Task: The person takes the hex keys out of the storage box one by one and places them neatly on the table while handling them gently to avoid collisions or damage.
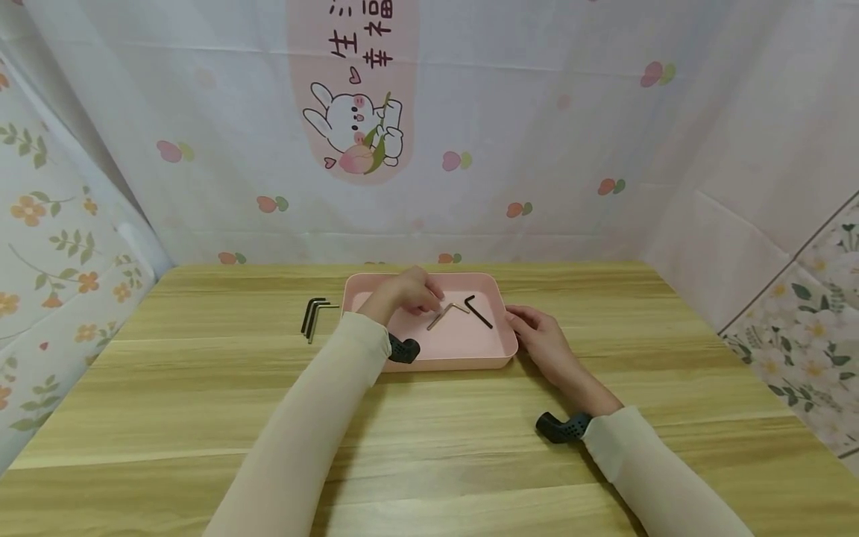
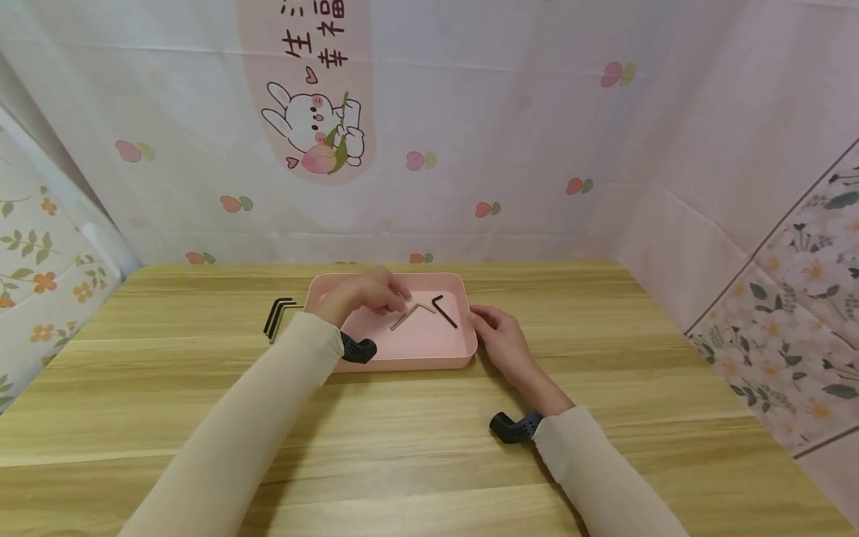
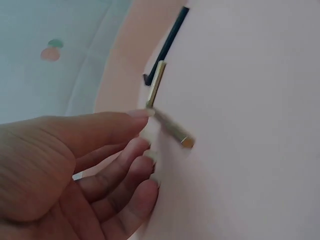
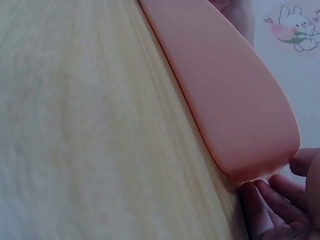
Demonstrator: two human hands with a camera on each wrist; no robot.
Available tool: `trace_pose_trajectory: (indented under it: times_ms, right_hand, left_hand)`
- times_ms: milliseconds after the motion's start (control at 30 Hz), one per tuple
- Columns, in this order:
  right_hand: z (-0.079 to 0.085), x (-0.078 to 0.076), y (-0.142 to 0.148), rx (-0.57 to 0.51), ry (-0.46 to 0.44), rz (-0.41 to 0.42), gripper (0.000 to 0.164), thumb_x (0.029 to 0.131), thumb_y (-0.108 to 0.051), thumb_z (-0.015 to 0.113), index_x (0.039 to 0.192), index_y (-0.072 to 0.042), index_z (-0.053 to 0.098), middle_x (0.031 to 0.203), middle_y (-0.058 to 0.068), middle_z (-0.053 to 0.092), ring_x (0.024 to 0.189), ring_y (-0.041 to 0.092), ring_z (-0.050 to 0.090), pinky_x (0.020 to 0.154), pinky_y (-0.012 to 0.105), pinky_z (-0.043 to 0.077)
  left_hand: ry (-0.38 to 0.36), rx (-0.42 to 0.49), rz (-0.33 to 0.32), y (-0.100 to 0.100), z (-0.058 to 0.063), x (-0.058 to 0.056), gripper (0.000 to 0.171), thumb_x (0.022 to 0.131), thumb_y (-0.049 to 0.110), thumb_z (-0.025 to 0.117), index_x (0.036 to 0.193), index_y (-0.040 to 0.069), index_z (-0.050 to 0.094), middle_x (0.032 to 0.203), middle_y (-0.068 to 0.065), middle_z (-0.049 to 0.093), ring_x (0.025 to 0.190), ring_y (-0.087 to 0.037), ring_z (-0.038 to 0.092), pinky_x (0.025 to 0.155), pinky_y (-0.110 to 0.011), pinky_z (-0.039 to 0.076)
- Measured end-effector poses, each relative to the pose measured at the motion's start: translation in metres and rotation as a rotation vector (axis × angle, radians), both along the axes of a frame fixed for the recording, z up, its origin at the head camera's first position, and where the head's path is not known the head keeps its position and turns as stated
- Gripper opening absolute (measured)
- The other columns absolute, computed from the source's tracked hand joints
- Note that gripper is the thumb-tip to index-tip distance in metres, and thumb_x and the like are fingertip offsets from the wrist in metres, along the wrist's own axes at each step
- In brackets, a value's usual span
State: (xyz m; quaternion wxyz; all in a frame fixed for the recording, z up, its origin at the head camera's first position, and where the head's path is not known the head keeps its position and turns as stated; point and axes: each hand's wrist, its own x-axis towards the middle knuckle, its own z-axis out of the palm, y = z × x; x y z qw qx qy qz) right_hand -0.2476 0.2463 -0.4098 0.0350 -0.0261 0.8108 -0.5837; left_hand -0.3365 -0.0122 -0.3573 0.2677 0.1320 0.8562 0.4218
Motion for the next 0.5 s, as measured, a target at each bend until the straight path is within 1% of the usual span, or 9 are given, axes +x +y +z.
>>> trace_pose_trajectory:
  times_ms: [67,133,200,267,333,400,500]
  right_hand:
    - [0.000,0.000,0.000,0.006,0.003,0.000,0.051,0.108,-0.031,0.049,0.148,0.000,0.047,0.149,0.022,0.051,0.138,0.031,0.051,0.092,0.009,0.049]
    - [0.000,0.000,0.000,0.007,0.002,-0.002,0.051,0.108,-0.031,0.049,0.148,0.000,0.047,0.149,0.022,0.052,0.137,0.031,0.051,0.092,0.009,0.049]
    - [0.000,0.000,0.000,0.010,-0.001,-0.004,0.050,0.108,-0.031,0.049,0.148,0.000,0.047,0.149,0.022,0.052,0.137,0.031,0.051,0.091,0.009,0.049]
    - [0.000,0.000,0.000,0.012,-0.003,-0.006,0.051,0.108,-0.031,0.049,0.148,0.000,0.047,0.149,0.022,0.052,0.136,0.031,0.052,0.091,0.009,0.049]
    - [0.000,0.000,0.000,0.015,-0.006,-0.007,0.051,0.108,-0.031,0.049,0.148,0.000,0.047,0.149,0.022,0.052,0.136,0.030,0.052,0.091,0.010,0.049]
    - [0.001,0.001,-0.001,0.017,-0.005,-0.008,0.051,0.108,-0.031,0.049,0.148,0.000,0.047,0.149,0.022,0.051,0.137,0.030,0.052,0.092,0.010,0.049]
    - [0.001,0.001,-0.001,0.025,-0.002,-0.007,0.051,0.108,-0.031,0.049,0.149,0.000,0.047,0.150,0.022,0.051,0.137,0.031,0.051,0.093,0.010,0.049]
  left_hand:
    - [0.010,0.000,0.014,0.004,-0.001,0.001,0.036,0.091,0.003,0.070,0.126,-0.002,0.066,0.064,0.004,0.048,0.057,-0.009,0.040,0.067,-0.025,0.047]
    - [0.024,-0.006,0.031,0.007,-0.001,0.003,0.036,0.090,0.001,0.070,0.125,-0.001,0.067,0.069,0.003,0.051,0.056,-0.009,0.040,0.066,-0.025,0.047]
    - [0.038,-0.015,0.050,0.010,-0.001,0.004,0.034,0.090,0.000,0.069,0.123,-0.001,0.067,0.078,0.000,0.056,0.055,-0.009,0.041,0.066,-0.025,0.048]
    - [0.043,-0.023,0.073,0.012,0.000,0.006,0.032,0.090,-0.002,0.068,0.122,-0.002,0.068,0.092,-0.005,0.061,0.057,-0.010,0.042,0.065,-0.025,0.049]
    - [0.043,-0.034,0.102,0.014,0.000,0.007,0.029,0.091,-0.004,0.067,0.120,-0.003,0.069,0.106,-0.011,0.064,0.062,-0.011,0.047,0.065,-0.025,0.051]
    - [0.036,-0.041,0.131,0.016,0.001,0.008,0.028,0.091,-0.005,0.066,0.118,-0.003,0.069,0.115,-0.016,0.064,0.068,-0.013,0.050,0.065,-0.024,0.051]
    - [0.029,-0.059,0.165,0.018,0.002,0.009,0.026,0.092,-0.006,0.065,0.117,-0.003,0.069,0.117,-0.017,0.065,0.076,-0.015,0.054,0.066,-0.024,0.053]
